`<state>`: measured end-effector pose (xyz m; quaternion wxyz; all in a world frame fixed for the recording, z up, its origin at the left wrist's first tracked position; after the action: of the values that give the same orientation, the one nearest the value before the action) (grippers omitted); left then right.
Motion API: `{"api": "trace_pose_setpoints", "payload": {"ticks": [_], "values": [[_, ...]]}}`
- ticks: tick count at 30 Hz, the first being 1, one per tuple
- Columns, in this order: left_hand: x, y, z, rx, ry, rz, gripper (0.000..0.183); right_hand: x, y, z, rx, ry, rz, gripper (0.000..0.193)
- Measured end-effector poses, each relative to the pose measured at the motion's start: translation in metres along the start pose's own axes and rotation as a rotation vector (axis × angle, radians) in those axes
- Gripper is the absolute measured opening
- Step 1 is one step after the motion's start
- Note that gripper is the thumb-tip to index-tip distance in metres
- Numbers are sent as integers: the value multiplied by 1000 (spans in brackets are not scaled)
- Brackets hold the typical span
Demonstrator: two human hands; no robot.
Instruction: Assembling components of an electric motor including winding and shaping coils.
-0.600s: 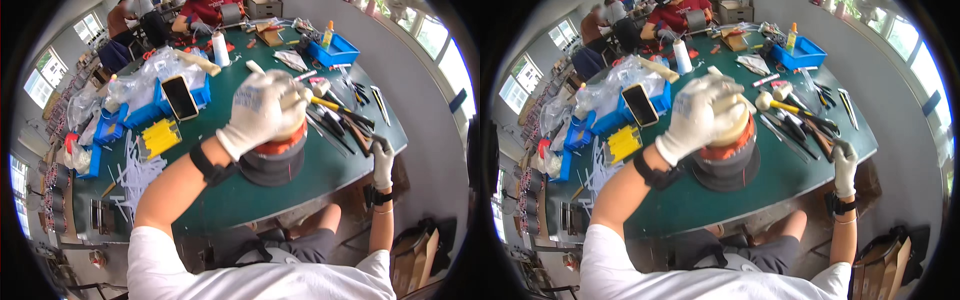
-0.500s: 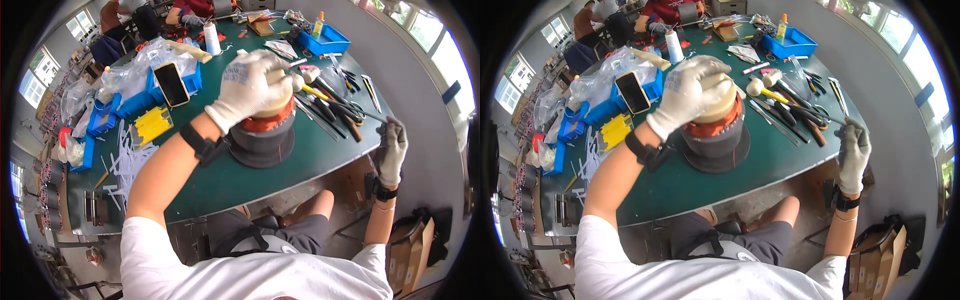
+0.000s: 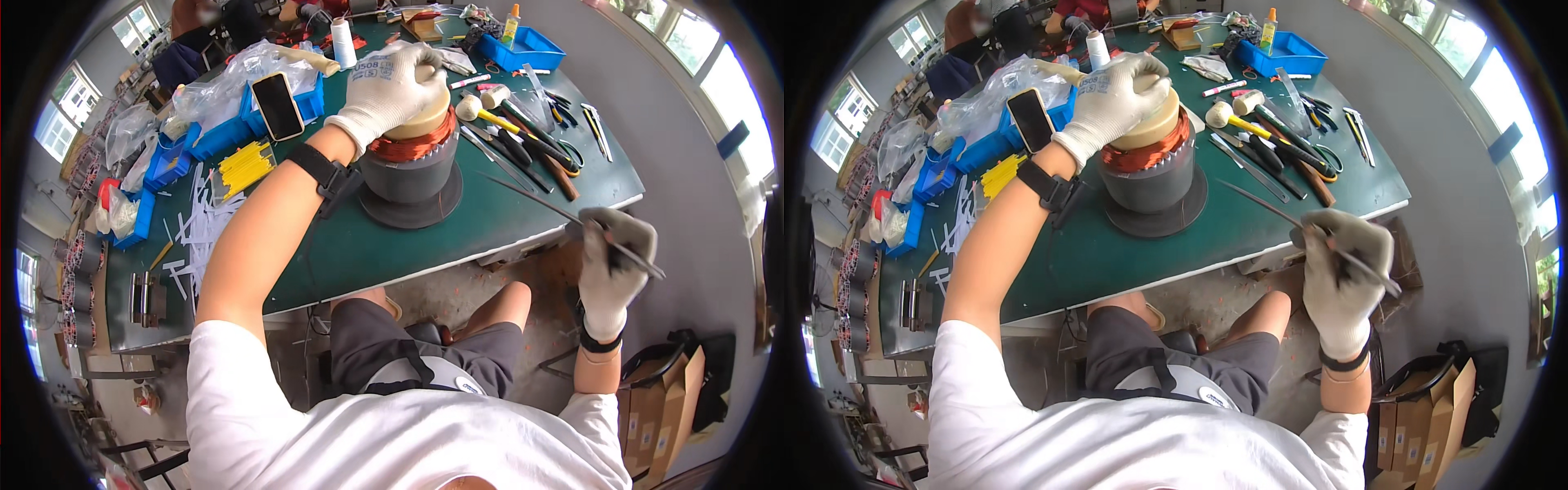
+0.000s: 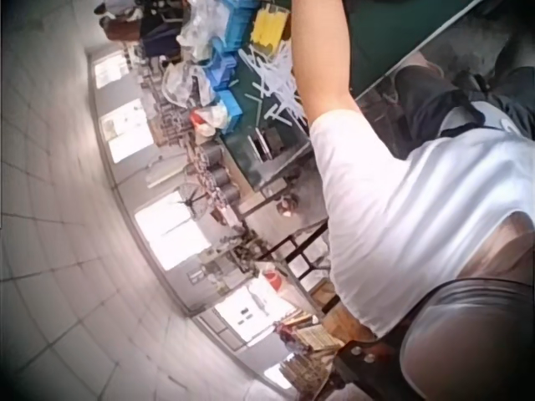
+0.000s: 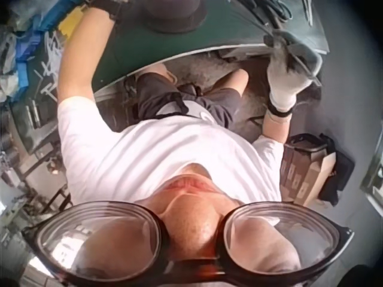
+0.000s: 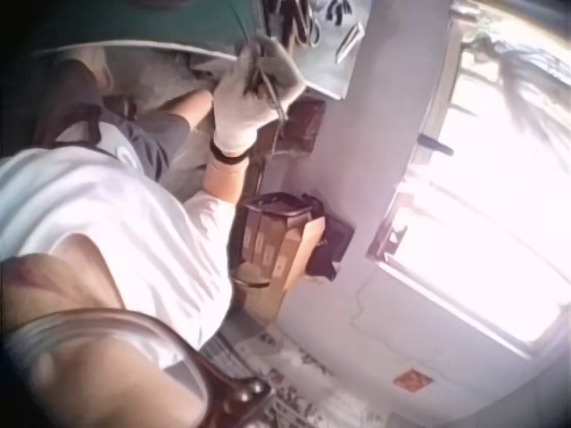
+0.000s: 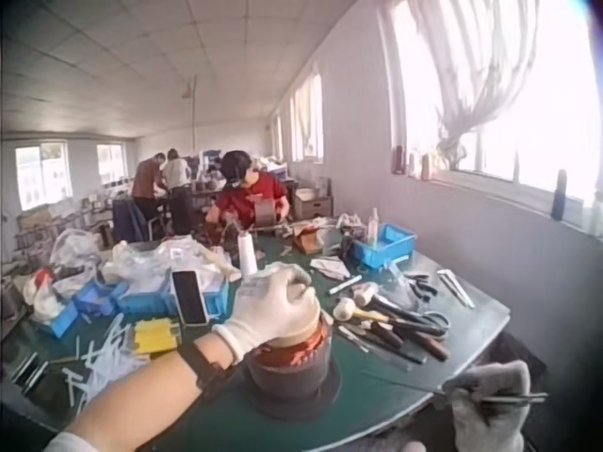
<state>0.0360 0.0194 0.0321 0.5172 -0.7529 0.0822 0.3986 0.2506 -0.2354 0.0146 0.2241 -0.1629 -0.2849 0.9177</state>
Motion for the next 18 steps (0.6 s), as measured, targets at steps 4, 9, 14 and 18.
{"api": "trace_pose_setpoints", "payload": {"ticks": [4,9,14,18], "values": [[-6,0,-5,5,-295,182,39,9,29,39,-245,-306,162,26],[-3,-6,0,236,-48,471,38,26,39,29,-212,-116,318,30],[-6,-3,-1,131,-129,437,36,32,45,19,-224,-166,312,30],[-6,1,-1,159,-161,363,34,46,60,11,-352,-11,349,27]]}}
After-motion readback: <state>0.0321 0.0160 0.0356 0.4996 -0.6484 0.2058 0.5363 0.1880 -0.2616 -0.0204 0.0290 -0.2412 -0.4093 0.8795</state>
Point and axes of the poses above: each hand's wrist, its own y-axis away from the middle knuckle, its own x-axis out of the palm, z = x × y, the point moved 6 cm from there along -y, towards the middle knuckle, and after that the axes turned 13 degrees about x, right-handed, at the moved point
